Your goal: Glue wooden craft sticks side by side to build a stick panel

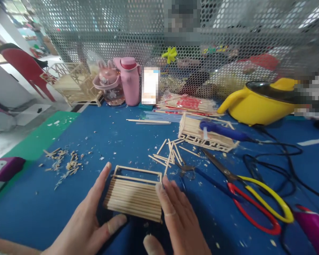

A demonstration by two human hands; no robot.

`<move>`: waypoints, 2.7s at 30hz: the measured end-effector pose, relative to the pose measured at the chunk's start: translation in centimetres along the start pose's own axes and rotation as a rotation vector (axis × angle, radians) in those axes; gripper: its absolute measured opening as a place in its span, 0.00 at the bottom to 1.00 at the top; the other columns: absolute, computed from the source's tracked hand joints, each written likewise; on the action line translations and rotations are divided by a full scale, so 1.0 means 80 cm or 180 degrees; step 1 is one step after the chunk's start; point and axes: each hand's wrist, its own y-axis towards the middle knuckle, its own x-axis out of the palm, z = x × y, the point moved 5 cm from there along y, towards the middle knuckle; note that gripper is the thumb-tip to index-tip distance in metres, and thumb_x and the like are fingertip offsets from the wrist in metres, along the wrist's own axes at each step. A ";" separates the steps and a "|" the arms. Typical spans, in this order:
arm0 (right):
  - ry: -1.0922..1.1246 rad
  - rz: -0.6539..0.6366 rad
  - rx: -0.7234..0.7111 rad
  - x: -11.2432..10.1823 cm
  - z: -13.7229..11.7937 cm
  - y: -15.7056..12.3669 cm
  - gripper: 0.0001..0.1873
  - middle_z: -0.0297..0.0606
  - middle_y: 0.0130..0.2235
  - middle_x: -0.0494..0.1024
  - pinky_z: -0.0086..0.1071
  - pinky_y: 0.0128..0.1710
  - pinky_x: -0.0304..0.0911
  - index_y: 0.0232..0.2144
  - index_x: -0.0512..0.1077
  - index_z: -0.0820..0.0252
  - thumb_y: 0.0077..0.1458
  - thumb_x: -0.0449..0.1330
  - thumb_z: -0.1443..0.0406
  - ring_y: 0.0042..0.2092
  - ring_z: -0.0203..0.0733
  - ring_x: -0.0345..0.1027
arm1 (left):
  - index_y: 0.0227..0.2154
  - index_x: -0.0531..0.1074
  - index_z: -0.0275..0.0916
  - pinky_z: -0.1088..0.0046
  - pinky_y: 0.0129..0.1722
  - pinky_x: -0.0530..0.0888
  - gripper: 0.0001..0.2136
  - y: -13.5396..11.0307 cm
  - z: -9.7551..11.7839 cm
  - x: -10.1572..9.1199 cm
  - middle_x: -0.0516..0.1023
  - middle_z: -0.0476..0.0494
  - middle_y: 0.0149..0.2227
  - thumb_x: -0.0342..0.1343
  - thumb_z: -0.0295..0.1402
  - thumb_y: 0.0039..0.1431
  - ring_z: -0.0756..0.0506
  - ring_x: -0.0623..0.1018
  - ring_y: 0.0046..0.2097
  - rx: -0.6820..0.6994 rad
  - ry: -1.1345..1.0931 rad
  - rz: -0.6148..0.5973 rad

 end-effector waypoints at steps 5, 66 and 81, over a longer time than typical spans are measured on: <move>-0.0729 -0.0119 -0.0809 0.002 -0.011 0.030 0.33 0.47 0.62 0.62 0.49 0.56 0.62 0.63 0.53 0.67 0.60 0.51 0.58 0.62 0.52 0.57 | 0.66 0.35 0.36 0.53 0.55 0.66 0.39 0.001 0.000 0.002 0.49 0.28 0.66 0.53 0.40 0.60 0.34 0.55 0.64 0.0332 0.0283 0.0049; 0.0411 -0.0217 -0.0815 0.032 -0.025 0.049 0.23 0.56 0.53 0.72 0.55 0.56 0.59 0.55 0.56 0.66 0.57 0.53 0.69 0.57 0.49 0.65 | 0.64 0.45 0.31 0.52 0.60 0.61 0.30 0.017 0.050 0.007 0.55 0.30 0.65 0.46 0.29 0.61 0.37 0.54 0.66 0.1396 0.1019 -0.0561; -0.0177 0.0166 0.0074 -0.015 0.030 0.010 0.22 0.46 0.55 0.71 0.51 0.55 0.62 0.54 0.65 0.57 0.59 0.48 0.72 0.57 0.48 0.63 | 0.62 0.56 0.38 0.54 0.58 0.62 0.24 0.014 0.040 0.027 0.61 0.36 0.63 0.45 0.40 0.65 0.37 0.64 0.62 0.1545 0.1654 -0.0355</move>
